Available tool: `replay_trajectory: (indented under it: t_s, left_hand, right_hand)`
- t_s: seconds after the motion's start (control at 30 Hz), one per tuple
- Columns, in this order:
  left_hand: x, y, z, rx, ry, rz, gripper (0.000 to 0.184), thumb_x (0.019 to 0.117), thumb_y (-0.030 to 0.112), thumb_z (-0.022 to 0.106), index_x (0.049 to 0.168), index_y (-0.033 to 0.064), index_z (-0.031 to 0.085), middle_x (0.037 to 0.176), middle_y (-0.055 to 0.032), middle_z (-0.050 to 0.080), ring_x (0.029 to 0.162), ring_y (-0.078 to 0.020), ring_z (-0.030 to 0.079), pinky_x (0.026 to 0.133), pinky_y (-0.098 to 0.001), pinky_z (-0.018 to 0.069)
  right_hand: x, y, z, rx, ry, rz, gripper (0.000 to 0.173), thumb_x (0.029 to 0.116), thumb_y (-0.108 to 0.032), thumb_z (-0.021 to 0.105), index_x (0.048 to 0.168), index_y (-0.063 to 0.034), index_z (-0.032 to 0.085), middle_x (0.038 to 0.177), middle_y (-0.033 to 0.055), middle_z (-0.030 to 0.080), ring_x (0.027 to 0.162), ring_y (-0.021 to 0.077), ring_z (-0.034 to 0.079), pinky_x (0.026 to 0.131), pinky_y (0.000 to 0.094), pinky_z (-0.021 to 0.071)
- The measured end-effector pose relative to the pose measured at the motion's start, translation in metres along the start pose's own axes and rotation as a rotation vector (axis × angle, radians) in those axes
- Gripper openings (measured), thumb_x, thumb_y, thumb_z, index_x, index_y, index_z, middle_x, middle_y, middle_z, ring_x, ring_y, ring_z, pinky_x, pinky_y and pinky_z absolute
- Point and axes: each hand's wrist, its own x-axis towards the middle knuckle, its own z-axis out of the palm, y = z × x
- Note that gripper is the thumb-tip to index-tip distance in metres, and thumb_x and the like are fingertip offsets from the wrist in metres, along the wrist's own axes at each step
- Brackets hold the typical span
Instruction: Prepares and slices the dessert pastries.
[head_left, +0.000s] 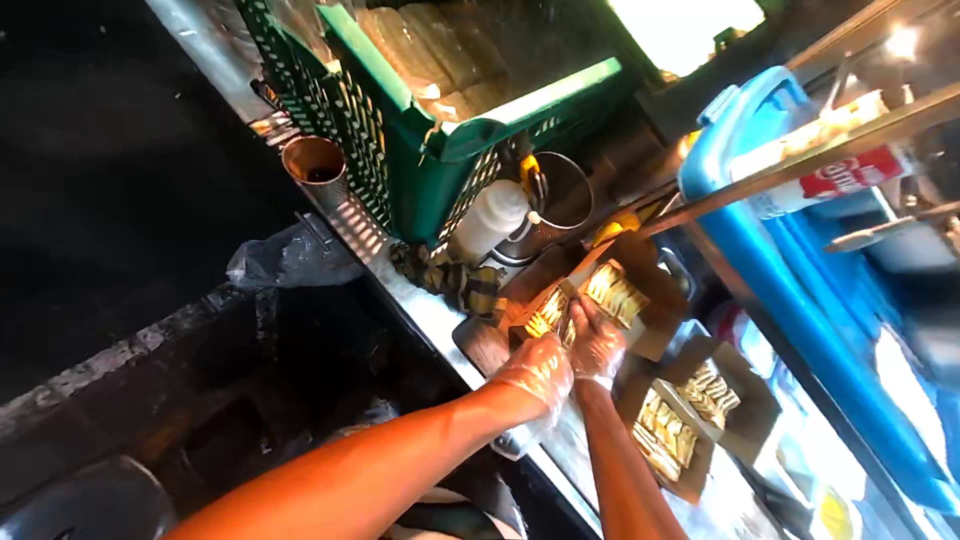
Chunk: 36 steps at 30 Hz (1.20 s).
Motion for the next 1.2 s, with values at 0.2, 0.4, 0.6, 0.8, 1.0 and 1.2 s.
replay_trajectory:
  t_s: [0.2, 0.4, 0.6, 0.8, 1.0, 1.2]
  left_hand:
    - [0.001, 0.003, -0.005, -0.007, -0.017, 0.0, 0.03, 0.1039, 0.02, 0.054, 0.127, 0.0014, 0.058, 0.116, -0.0197, 0.067, 0.108, -0.0338, 0.067, 0.092, -0.0511, 0.0548]
    - [-0.004, -0.007, -0.003, -0.029, 0.008, 0.017, 0.031, 0.1031, 0.021, 0.056, 0.127, 0.0014, 0.058, 0.114, -0.019, 0.068, 0.106, -0.0329, 0.068, 0.091, -0.0502, 0.055]
    - [-0.011, -0.013, 0.004, -0.012, -0.042, -0.005, 0.031, 0.1054, 0.022, 0.051, 0.128, 0.0014, 0.057, 0.114, -0.0192, 0.068, 0.108, -0.033, 0.067, 0.093, -0.0498, 0.0538]
    - [-0.016, -0.009, 0.015, 0.046, -0.112, -0.002, 0.035, 0.1055, 0.02, 0.049, 0.133, 0.0002, 0.053, 0.119, -0.0198, 0.066, 0.115, -0.0326, 0.065, 0.099, -0.0483, 0.0519]
    - [-0.013, 0.006, 0.011, 0.043, -0.096, 0.059, 0.031, 0.104, 0.02, 0.053, 0.128, 0.0005, 0.054, 0.113, -0.0189, 0.067, 0.106, -0.0324, 0.068, 0.091, -0.0492, 0.0553]
    - [-0.004, 0.018, 0.001, 0.02, -0.034, 0.096, 0.031, 0.101, 0.02, 0.06, 0.126, 0.0032, 0.056, 0.108, -0.0173, 0.068, 0.099, -0.0309, 0.069, 0.085, -0.0481, 0.0566]
  right_hand:
    - [0.004, 0.003, -0.01, -0.172, -0.031, -0.078, 0.029, 0.1018, -0.027, 0.065, 0.128, -0.015, 0.072, 0.12, 0.0085, 0.074, 0.107, 0.0253, 0.072, 0.095, 0.0536, 0.0556]
    - [-0.025, -0.012, -0.009, 0.054, -0.038, -0.028, 0.028, 0.0959, -0.01, 0.071, 0.123, -0.0095, 0.074, 0.125, 0.004, 0.074, 0.111, 0.0136, 0.071, 0.098, 0.0362, 0.0579]
    - [-0.037, -0.019, -0.01, 0.031, -0.006, 0.097, 0.025, 0.0929, -0.009, 0.074, 0.117, -0.0055, 0.076, 0.115, 0.0067, 0.076, 0.105, 0.0137, 0.073, 0.096, 0.0356, 0.0587]
    - [-0.038, -0.01, -0.017, -0.02, -0.025, 0.143, 0.022, 0.0971, -0.012, 0.07, 0.118, -0.0063, 0.075, 0.113, 0.0082, 0.076, 0.103, 0.0163, 0.072, 0.095, 0.0403, 0.0578]
    - [-0.013, -0.006, -0.034, -0.177, -0.059, 0.084, 0.024, 0.1009, -0.021, 0.066, 0.121, -0.011, 0.075, 0.113, 0.0091, 0.076, 0.102, 0.0237, 0.072, 0.093, 0.0519, 0.0558]
    - [-0.007, -0.015, -0.041, -0.195, 0.023, -0.03, 0.023, 0.0987, -0.018, 0.067, 0.118, -0.0084, 0.076, 0.115, 0.0099, 0.076, 0.107, 0.0225, 0.072, 0.097, 0.048, 0.0559]
